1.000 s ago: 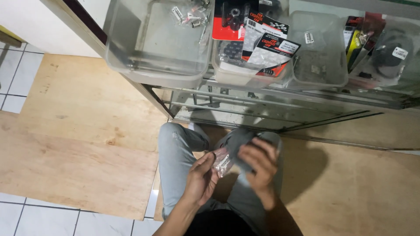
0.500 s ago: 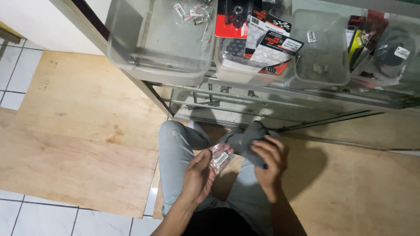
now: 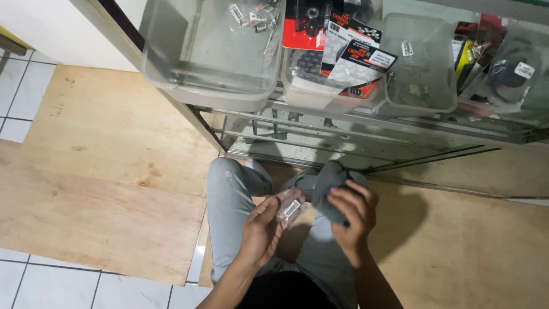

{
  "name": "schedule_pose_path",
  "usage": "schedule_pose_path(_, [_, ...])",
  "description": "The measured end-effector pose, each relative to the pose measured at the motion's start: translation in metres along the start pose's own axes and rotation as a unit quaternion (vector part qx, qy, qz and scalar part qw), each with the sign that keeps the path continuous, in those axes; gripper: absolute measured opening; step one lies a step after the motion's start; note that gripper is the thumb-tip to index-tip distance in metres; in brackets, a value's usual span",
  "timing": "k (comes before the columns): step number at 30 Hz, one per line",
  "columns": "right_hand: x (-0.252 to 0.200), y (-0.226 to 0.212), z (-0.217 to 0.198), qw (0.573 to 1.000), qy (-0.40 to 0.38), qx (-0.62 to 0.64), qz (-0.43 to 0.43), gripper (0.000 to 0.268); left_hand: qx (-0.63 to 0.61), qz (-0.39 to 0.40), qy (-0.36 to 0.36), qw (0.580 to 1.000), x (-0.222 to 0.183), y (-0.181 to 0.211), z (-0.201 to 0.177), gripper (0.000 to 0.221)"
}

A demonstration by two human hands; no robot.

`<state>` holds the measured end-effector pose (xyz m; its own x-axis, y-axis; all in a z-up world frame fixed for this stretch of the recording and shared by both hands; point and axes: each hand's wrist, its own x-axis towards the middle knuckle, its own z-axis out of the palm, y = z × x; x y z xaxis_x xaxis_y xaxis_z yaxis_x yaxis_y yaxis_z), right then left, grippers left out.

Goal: The person picks out motorcycle parts from a display case.

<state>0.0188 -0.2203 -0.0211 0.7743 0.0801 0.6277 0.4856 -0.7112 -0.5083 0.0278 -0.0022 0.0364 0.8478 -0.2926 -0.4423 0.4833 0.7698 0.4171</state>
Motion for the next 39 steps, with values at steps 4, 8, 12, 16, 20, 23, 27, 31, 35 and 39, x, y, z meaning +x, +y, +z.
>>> schedule_pose_path(4, [-0.012, -0.036, 0.011, 0.995, -0.013, 0.001, -0.097, 0.025, -0.055, 0.038, -0.067, 0.995, 0.021, -0.040, -0.055, 0.041])
schedule_pose_path(8, [-0.018, -0.005, 0.020, 0.993, -0.018, -0.027, -0.115, 0.020, -0.042, 0.000, -0.049, 0.998, 0.014, -0.028, -0.039, 0.035])
schedule_pose_path(12, [0.004, 0.022, 0.020, 0.998, 0.025, -0.061, 0.011, 0.015, 0.020, -0.025, -0.007, 0.999, -0.001, -0.001, -0.001, 0.038])
schedule_pose_path(16, [0.017, -0.036, -0.003, 0.998, 0.015, -0.034, -0.049, 0.019, 0.051, 0.015, -0.020, 0.998, 0.010, -0.021, -0.036, 0.040])
schedule_pose_path(20, [0.012, -0.060, 0.003, 0.992, -0.036, -0.010, -0.119, 0.017, -0.028, -0.010, -0.008, 1.000, 0.014, -0.037, -0.049, 0.030])
schedule_pose_path(23, [0.008, -0.021, 0.015, 0.997, -0.013, -0.035, -0.070, 0.021, -0.058, -0.013, -0.040, 0.997, 0.010, -0.028, -0.040, 0.030])
schedule_pose_path(27, [0.029, 0.007, 0.007, 0.995, 0.056, -0.031, 0.073, 0.010, 0.007, -0.025, -0.011, 1.000, -0.005, 0.000, -0.006, 0.042])
schedule_pose_path(31, [0.004, -0.027, 0.003, 0.997, 0.009, 0.018, -0.073, 0.029, -0.016, 0.010, 0.005, 1.000, 0.009, -0.021, -0.030, 0.037])
schedule_pose_path(35, [-0.009, -0.044, 0.010, 0.986, -0.046, 0.018, -0.162, 0.025, -0.076, 0.037, -0.115, 0.990, 0.017, -0.038, -0.054, 0.033])
schedule_pose_path(39, [-0.007, -0.001, 0.023, 0.993, -0.004, -0.022, -0.117, 0.024, -0.093, 0.020, -0.061, 0.994, 0.012, -0.023, -0.037, 0.039])
